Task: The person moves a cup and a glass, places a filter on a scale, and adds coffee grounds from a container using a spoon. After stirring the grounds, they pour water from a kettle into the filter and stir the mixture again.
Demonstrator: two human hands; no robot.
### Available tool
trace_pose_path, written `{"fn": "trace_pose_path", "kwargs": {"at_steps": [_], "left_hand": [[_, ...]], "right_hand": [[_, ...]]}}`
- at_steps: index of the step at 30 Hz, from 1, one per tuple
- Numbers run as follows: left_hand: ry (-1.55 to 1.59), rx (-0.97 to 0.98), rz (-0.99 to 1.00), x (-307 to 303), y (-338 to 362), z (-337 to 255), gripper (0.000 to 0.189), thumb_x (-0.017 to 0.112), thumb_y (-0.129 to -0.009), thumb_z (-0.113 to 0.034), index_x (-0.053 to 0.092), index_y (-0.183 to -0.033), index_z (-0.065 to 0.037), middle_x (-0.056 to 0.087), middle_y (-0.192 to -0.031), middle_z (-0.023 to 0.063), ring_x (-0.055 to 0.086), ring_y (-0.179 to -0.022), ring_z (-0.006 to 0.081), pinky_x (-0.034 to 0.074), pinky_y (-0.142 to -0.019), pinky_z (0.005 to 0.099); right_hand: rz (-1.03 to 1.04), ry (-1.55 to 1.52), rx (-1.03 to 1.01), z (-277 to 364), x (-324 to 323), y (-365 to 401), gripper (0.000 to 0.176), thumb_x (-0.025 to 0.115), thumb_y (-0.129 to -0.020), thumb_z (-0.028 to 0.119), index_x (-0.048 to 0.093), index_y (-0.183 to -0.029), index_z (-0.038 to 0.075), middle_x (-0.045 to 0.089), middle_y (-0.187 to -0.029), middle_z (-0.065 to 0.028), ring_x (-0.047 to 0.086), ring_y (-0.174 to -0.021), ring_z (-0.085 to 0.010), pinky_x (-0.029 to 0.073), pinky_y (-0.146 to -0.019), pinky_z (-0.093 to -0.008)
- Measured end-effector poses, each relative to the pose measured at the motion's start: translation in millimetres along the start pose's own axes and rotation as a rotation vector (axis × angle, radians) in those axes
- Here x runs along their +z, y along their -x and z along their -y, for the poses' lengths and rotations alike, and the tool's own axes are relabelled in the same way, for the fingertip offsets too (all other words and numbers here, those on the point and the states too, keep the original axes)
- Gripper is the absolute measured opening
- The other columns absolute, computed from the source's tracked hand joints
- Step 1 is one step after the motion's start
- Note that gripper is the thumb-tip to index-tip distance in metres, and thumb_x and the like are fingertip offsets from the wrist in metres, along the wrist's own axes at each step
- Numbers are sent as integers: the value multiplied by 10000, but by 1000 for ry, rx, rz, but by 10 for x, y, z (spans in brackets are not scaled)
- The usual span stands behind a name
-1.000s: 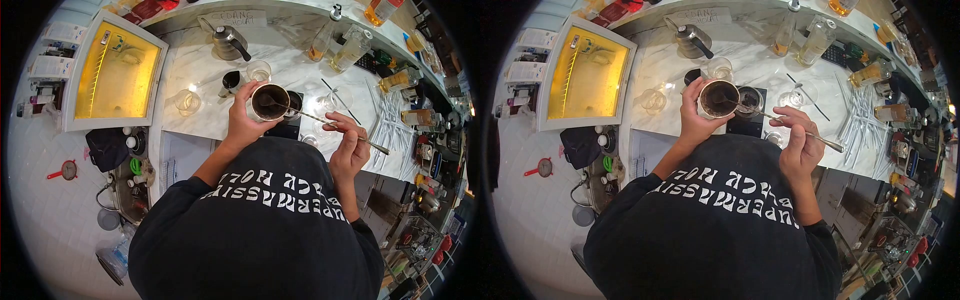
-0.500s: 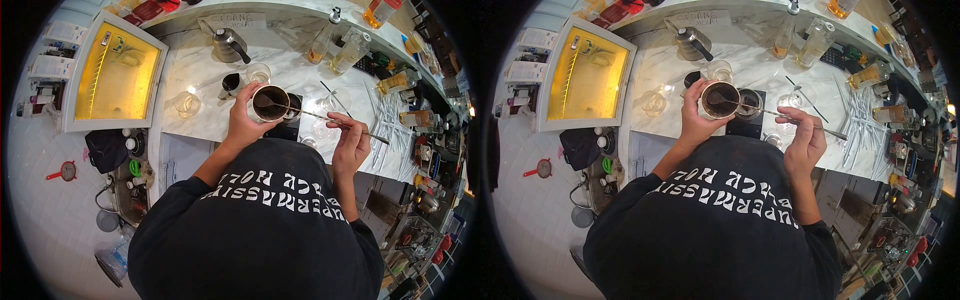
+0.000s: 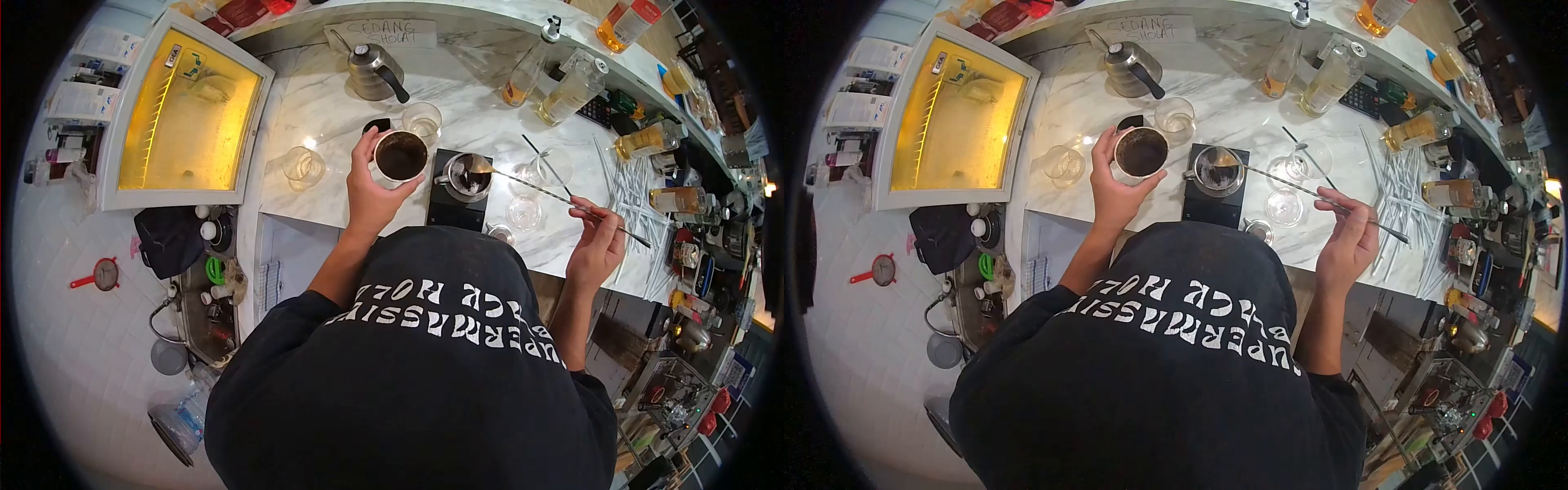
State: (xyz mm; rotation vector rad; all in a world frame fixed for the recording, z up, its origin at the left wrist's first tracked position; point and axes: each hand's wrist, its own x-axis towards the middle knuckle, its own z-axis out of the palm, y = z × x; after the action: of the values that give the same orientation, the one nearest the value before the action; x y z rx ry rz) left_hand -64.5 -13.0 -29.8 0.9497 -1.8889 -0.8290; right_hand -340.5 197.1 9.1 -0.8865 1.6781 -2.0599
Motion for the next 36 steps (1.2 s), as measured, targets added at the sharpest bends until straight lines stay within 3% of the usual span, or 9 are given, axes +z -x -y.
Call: {"fn": "trace_pose_path", "kwargs": {"at_steps": [2,6,18,21,28,32,35,36], "left_hand": [[6,-4,5,15,12,7,1072,986,-708,-85,347,-1563,6,638,-1434,217,639,-1321,291,488,-1145,408],[27,-3,17,61,19,-25,1078,988,-714,-99,341,-1569,5,637,-1439,213,638,-1323,288,486,-1146,405],[37,12,34,74,5,-49,1096,993,-713,-110,333,-1581,0,632,-1444,210,635,-1326,285,484,-1150,410],[35,21,47,74,9,-66,1097,994,-711,-107,333,-1580,1,628,-1446,211,632,-1329,284,484,-1151,410],[167,13,67,124,-7,-180,1143,992,-705,-64,279,-1597,-8,589,-1480,216,603,-1359,282,468,-1173,406],[223,36,86,147,-56,-372,1161,992,-699,-46,260,-1600,-17,572,-1495,223,592,-1374,291,457,-1189,413],[241,108,18,197,-70,-399,1071,1011,-689,-135,374,-1538,13,660,-1399,210,652,-1318,300,499,-1136,393],[230,122,45,189,-66,-393,1101,1007,-684,-96,339,-1555,1,629,-1429,216,631,-1340,302,487,-1157,407]], "right_hand": [[84,131,-27,-45,-8,-4,381,369,-1183,201,647,-1140,-56,741,-1144,-232,741,-973,-280,569,-965,-404],[173,68,-33,-69,48,-16,373,370,-1164,148,671,-1169,-71,722,-1218,-211,724,-1029,-268,546,-1014,-421],[277,185,-134,44,36,-41,322,394,-1139,88,678,-1150,-63,725,-1218,-220,732,-1037,-282,550,-995,-412],[202,173,-191,34,15,-43,321,387,-1147,99,666,-1135,-61,720,-1240,-245,746,-1016,-296,571,-977,-419],[99,-70,-296,274,58,-65,404,399,-1184,267,619,-1146,-70,650,-1260,-417,758,-1029,-393,609,-977,-506],[161,-101,-307,364,289,9,420,412,-1180,286,627,-1137,-72,670,-1243,-396,754,-1039,-380,611,-960,-486],[189,-14,-295,389,414,62,425,430,-1176,294,643,-1108,-67,697,-1204,-373,750,-1040,-362,613,-920,-447],[208,-19,-278,429,450,79,423,451,-1171,296,664,-1082,-58,719,-1165,-352,741,-1061,-358,602,-918,-434]]}}
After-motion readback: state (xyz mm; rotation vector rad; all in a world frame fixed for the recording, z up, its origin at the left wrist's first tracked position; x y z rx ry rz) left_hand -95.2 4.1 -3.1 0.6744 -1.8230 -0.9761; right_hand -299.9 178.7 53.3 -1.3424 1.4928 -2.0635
